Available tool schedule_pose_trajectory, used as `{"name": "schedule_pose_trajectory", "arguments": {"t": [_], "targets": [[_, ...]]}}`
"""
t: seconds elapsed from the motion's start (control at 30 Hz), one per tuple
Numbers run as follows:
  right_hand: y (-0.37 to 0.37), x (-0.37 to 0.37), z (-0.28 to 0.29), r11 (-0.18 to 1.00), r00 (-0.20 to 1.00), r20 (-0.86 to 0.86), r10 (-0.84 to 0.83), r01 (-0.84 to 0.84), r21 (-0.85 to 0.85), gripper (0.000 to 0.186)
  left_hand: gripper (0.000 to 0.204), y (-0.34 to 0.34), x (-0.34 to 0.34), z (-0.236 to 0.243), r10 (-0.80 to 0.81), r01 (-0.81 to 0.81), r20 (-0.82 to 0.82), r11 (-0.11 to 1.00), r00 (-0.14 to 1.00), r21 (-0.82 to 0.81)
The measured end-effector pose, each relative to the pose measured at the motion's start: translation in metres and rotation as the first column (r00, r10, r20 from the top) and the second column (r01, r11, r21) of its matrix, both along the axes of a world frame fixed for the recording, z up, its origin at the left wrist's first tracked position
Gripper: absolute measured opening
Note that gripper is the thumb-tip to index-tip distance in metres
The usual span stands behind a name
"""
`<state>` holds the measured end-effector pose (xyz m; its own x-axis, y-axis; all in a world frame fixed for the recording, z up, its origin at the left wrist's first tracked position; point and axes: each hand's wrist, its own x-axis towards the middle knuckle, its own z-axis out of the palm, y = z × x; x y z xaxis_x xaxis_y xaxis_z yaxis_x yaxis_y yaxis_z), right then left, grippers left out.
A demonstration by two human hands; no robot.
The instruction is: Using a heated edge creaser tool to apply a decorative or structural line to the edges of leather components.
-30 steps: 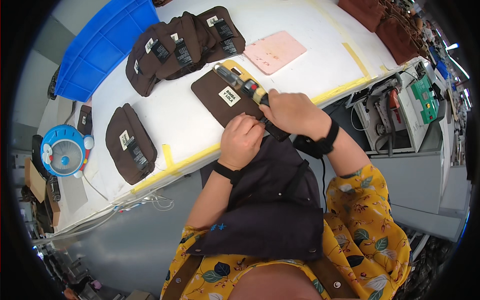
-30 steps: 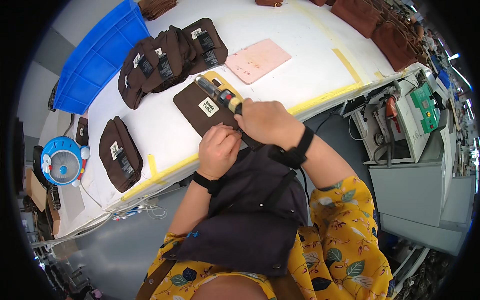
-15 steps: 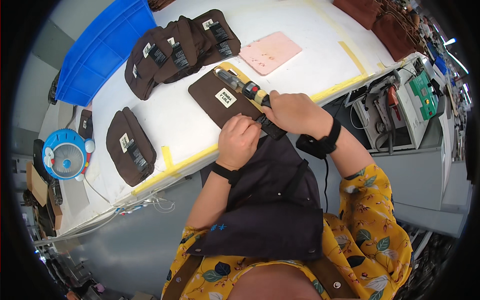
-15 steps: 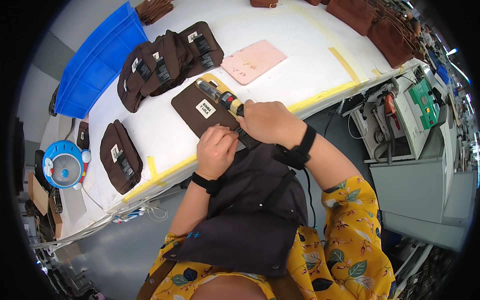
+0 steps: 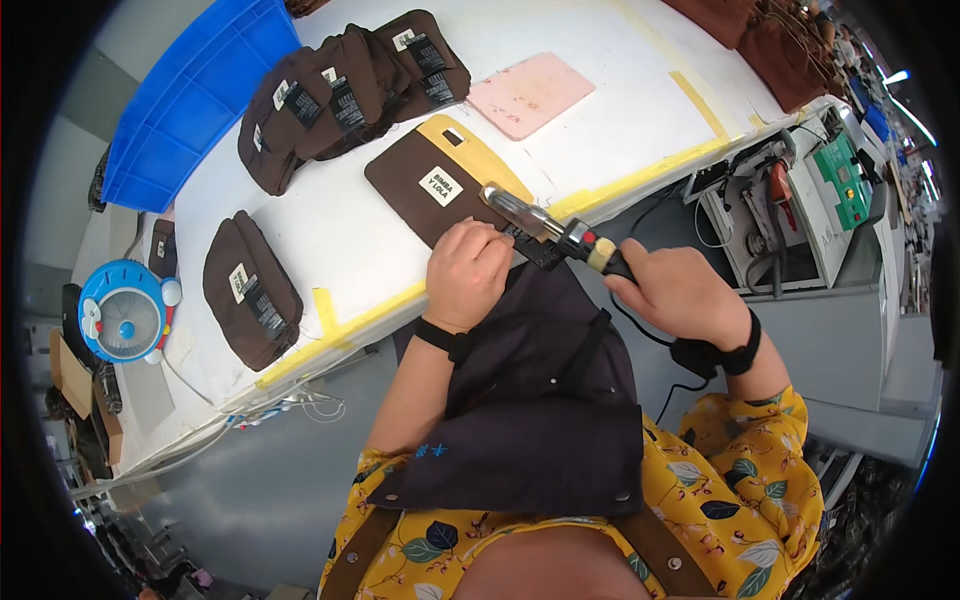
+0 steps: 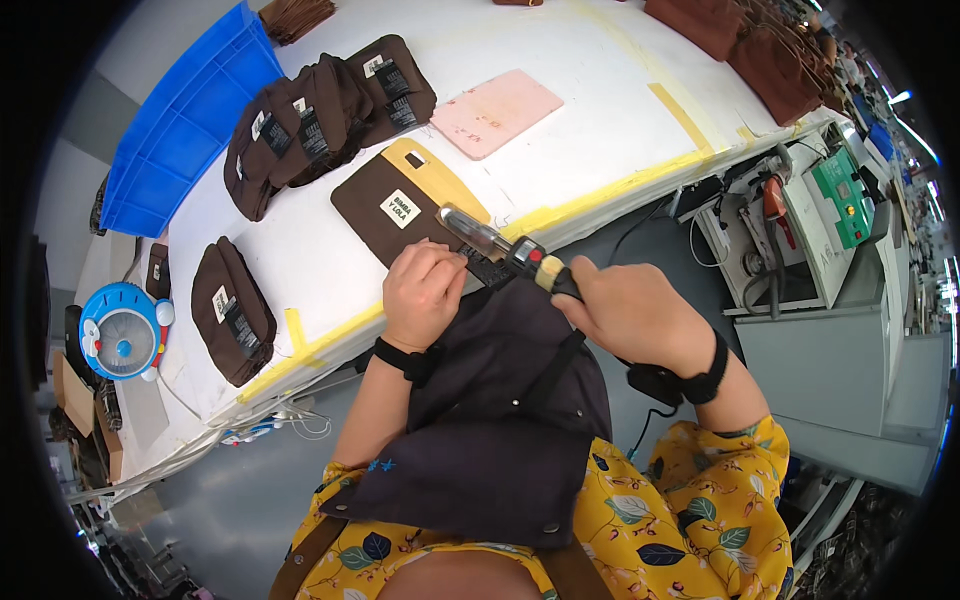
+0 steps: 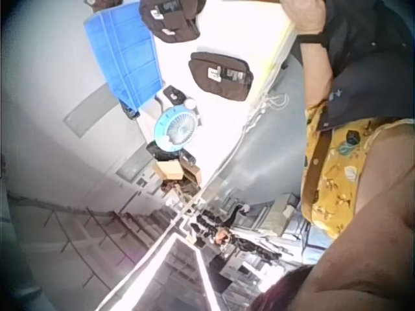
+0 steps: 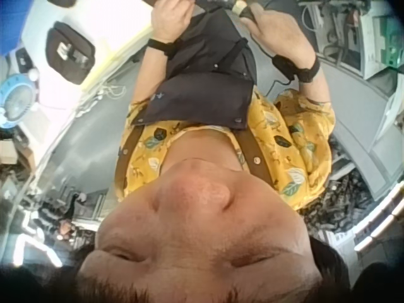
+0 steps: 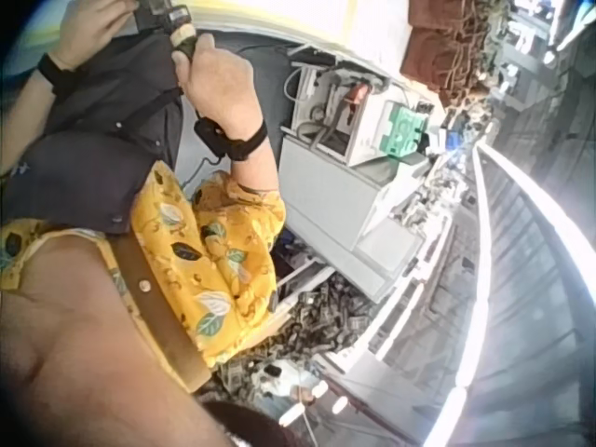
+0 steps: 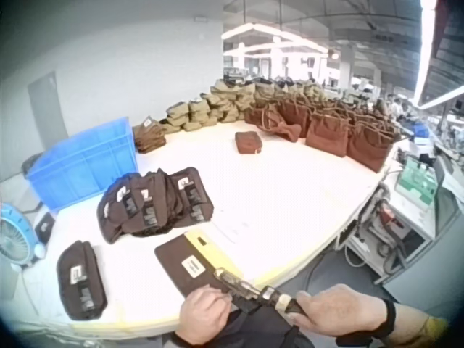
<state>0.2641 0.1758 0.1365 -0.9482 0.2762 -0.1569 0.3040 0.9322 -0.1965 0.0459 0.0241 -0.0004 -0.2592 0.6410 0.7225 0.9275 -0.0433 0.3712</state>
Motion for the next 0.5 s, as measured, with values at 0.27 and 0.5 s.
{"name": "schedule_pose_trajectory", "arguments": {"t": [0.27, 0.5], "targets": [[-0.008, 0.018, 0.007, 0.999, 0.999, -0.027, -0.030, 0.030, -0.019, 0.037, 0.014, 0.001, -0.001, -0.003, -0.002, 0.002, 0.004, 1.000, 1.000, -0.002], [-0.009, -0.021, -0.005, 1.000, 1.000, 0.029, -0.005, 0.004, 0.022, 0.039, 0.014, -0.002, 0.000, -0.001, 0.000, 0.000, 0.009, 1.000, 1.000, -0.007]]}}
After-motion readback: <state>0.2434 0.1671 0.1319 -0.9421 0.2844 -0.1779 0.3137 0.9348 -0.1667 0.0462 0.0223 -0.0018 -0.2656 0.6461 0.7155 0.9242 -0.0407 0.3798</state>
